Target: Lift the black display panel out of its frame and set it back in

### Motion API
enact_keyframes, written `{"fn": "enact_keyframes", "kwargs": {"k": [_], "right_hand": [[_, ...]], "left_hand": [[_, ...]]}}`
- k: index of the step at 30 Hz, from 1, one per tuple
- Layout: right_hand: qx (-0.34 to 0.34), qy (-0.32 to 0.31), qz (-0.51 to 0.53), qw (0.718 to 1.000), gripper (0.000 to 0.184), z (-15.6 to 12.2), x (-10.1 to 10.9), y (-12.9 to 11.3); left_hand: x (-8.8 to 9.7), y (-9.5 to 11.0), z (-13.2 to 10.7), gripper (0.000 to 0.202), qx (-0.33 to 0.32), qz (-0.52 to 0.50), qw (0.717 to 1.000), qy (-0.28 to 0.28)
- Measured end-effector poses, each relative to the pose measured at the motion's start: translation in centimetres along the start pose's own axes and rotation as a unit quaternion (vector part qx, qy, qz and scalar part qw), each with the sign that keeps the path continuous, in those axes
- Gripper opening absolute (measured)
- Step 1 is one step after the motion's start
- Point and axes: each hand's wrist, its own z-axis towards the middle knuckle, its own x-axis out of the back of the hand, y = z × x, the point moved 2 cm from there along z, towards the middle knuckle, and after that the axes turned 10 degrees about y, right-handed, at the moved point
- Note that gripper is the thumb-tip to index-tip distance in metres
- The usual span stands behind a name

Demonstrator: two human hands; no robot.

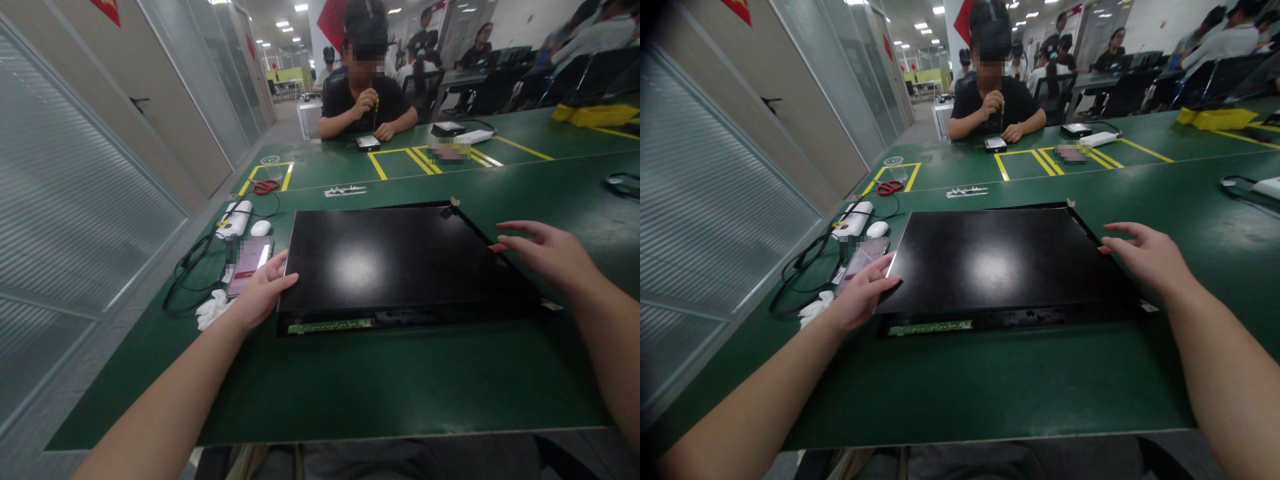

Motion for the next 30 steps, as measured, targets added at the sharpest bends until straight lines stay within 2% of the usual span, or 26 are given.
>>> {"fn": "enact_keyframes", "kwargs": {"k": [7, 20, 30], "right_hand": [[0.019, 0.005, -0.049, 0.999, 0.036, -0.22, 0.18, -0.75], [0.035, 0.01, -0.064, 0.997, 0.034, -0.11, -0.13, -0.19], [0.064, 0.017, -0.1, 0.993, 0.034, 0.04, -0.37, 0.22]], "left_hand": [[0.07, -0.04, 0.05, 0.078, -0.001, 0.002, 1.0, -0.007], [-0.23, 0.07, -0.04, 0.075, 0.006, -0.01, 1.0, -0.006], [-0.27, -0.12, 0.02, 0.08, -0.008, -0.006, 1.0, -0.001]]}}
